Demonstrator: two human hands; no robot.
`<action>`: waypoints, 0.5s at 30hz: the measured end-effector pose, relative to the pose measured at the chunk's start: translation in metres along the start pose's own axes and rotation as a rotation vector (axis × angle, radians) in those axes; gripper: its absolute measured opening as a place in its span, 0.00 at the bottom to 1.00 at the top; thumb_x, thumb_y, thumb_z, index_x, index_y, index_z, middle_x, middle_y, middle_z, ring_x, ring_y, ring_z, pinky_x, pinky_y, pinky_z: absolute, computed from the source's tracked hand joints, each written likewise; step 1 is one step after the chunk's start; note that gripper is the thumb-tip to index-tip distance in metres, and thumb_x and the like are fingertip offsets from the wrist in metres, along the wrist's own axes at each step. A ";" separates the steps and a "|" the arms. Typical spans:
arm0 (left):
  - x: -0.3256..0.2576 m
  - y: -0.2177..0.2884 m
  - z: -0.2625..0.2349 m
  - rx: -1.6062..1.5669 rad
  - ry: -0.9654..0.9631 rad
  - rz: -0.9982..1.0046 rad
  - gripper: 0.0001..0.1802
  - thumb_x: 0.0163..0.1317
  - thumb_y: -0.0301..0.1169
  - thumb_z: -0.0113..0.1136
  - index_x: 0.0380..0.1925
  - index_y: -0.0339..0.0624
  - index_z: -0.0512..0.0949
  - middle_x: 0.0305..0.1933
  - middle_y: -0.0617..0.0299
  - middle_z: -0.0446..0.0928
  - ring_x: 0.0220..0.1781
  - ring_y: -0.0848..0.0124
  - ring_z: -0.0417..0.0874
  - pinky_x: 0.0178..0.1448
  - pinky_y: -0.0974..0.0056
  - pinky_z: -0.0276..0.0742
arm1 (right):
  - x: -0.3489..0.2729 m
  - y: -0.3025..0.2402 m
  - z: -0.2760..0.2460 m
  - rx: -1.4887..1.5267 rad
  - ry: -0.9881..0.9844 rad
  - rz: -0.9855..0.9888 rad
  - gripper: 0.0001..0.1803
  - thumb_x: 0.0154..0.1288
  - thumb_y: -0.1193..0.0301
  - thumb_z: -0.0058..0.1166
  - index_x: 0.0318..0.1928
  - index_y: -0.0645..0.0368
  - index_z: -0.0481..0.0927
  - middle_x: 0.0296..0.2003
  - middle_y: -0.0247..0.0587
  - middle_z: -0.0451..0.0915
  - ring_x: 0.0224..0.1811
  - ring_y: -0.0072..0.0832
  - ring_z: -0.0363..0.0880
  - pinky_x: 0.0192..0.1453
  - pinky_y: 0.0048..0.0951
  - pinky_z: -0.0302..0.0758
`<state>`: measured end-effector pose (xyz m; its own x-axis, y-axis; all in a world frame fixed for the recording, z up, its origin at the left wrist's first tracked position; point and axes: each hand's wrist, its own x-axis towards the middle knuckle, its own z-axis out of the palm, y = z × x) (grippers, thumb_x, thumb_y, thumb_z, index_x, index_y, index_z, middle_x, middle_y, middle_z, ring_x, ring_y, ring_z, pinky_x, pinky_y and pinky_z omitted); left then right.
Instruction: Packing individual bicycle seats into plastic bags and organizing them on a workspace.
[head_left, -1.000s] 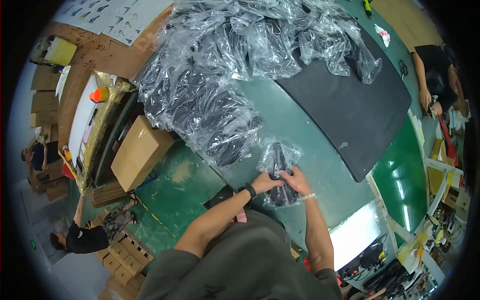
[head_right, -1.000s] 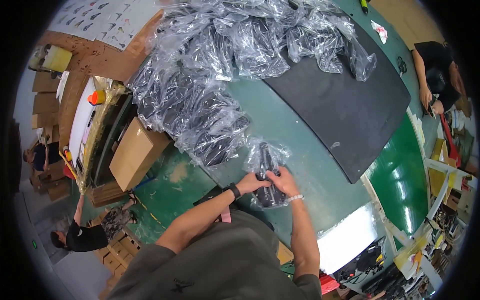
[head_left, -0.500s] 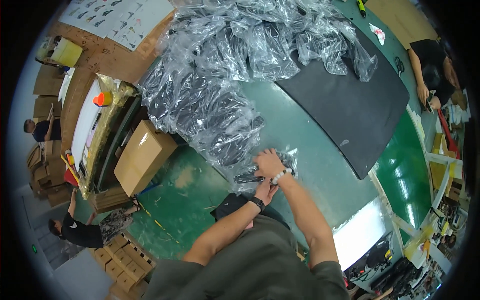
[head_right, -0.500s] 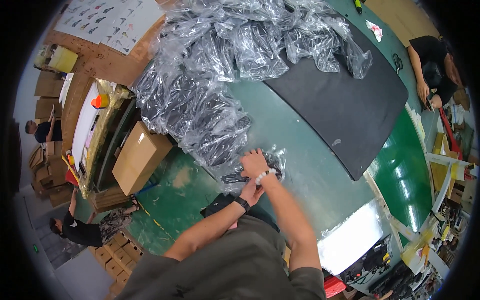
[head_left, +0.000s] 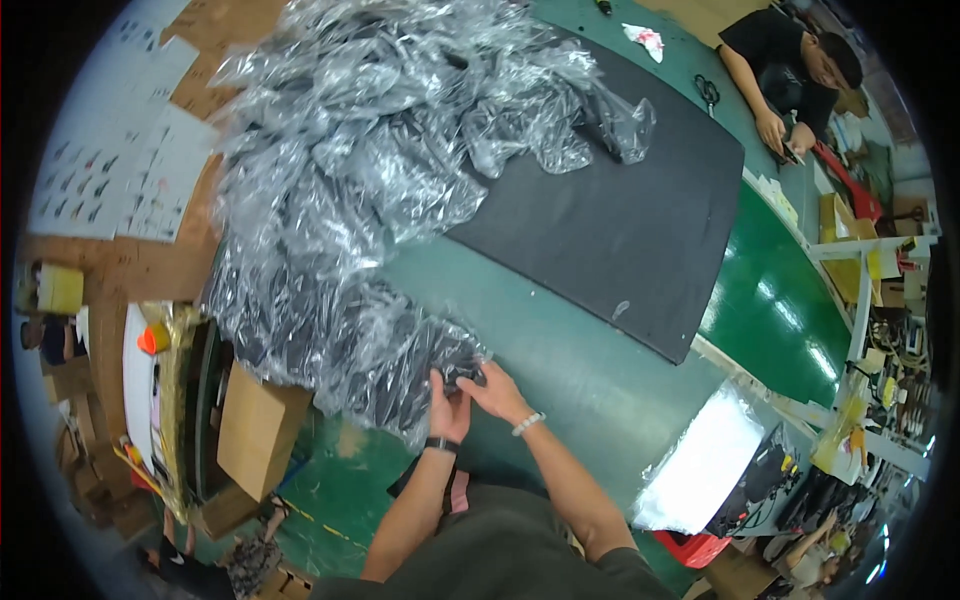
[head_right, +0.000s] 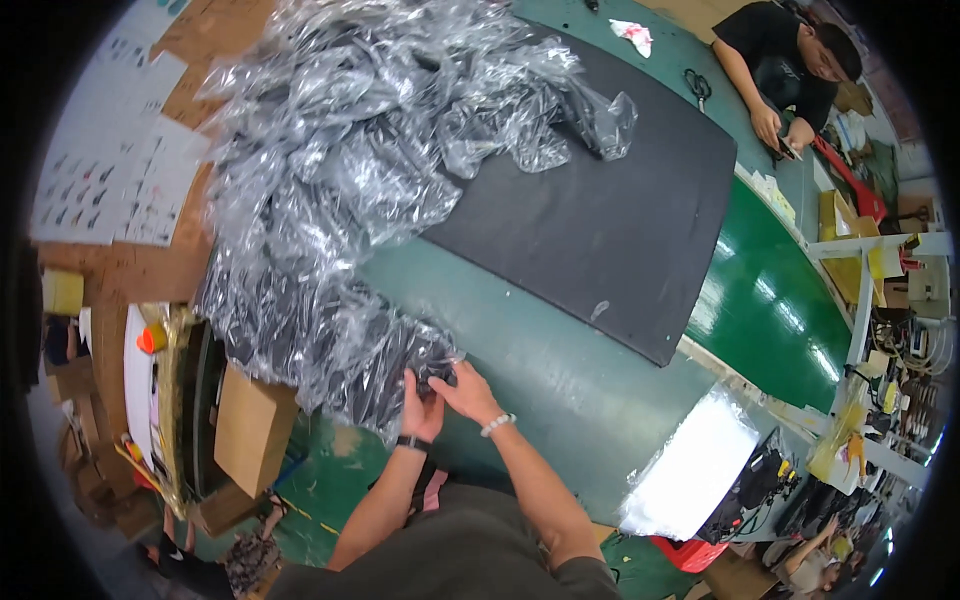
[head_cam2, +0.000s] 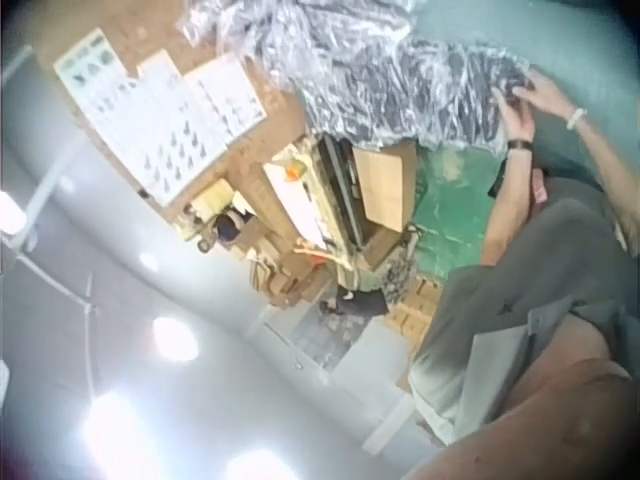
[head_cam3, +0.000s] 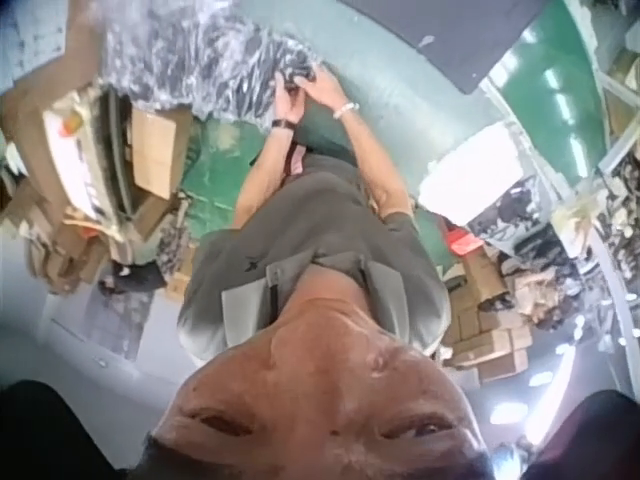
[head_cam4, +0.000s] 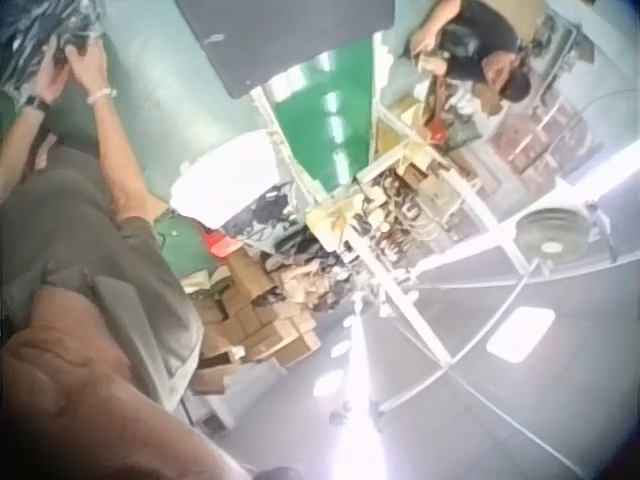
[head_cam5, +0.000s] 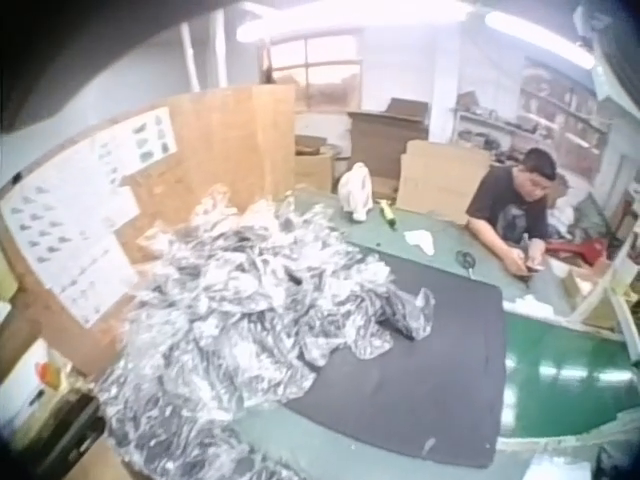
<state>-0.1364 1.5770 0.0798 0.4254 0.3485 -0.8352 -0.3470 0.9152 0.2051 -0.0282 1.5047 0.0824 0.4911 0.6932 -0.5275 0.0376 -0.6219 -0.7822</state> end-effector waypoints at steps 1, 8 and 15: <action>-0.004 -0.005 0.002 0.019 0.006 -0.006 0.28 0.64 0.55 0.58 0.45 0.40 0.78 0.42 0.59 0.80 0.44 0.65 0.80 0.57 0.60 0.77 | 0.007 0.003 -0.025 -0.027 -0.075 0.011 0.36 0.61 0.51 0.58 0.61 0.64 0.71 0.52 0.58 0.76 0.56 0.53 0.75 0.59 0.42 0.73; -0.014 0.005 0.097 1.355 -0.592 0.085 0.19 0.65 0.42 0.61 0.48 0.41 0.73 0.44 0.58 0.76 0.49 0.68 0.78 0.57 0.58 0.74 | 0.154 -0.015 -0.254 -0.156 0.840 -0.234 0.23 0.54 0.65 0.62 0.47 0.68 0.76 0.41 0.57 0.79 0.44 0.51 0.78 0.50 0.42 0.74; 0.214 0.068 0.401 1.806 -0.276 1.591 0.36 0.53 0.42 0.65 0.57 0.30 0.66 0.58 0.44 0.69 0.61 0.48 0.68 0.64 0.50 0.65 | 0.309 -0.028 -0.390 -0.571 0.965 -0.121 0.36 0.54 0.65 0.62 0.61 0.67 0.66 0.54 0.61 0.73 0.57 0.54 0.71 0.61 0.45 0.69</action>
<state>0.2661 1.7953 0.1203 0.7753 0.5262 0.3492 0.3069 -0.7972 0.5199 0.4616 1.5943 0.0703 0.9152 0.3429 0.2118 0.4019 -0.8169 -0.4137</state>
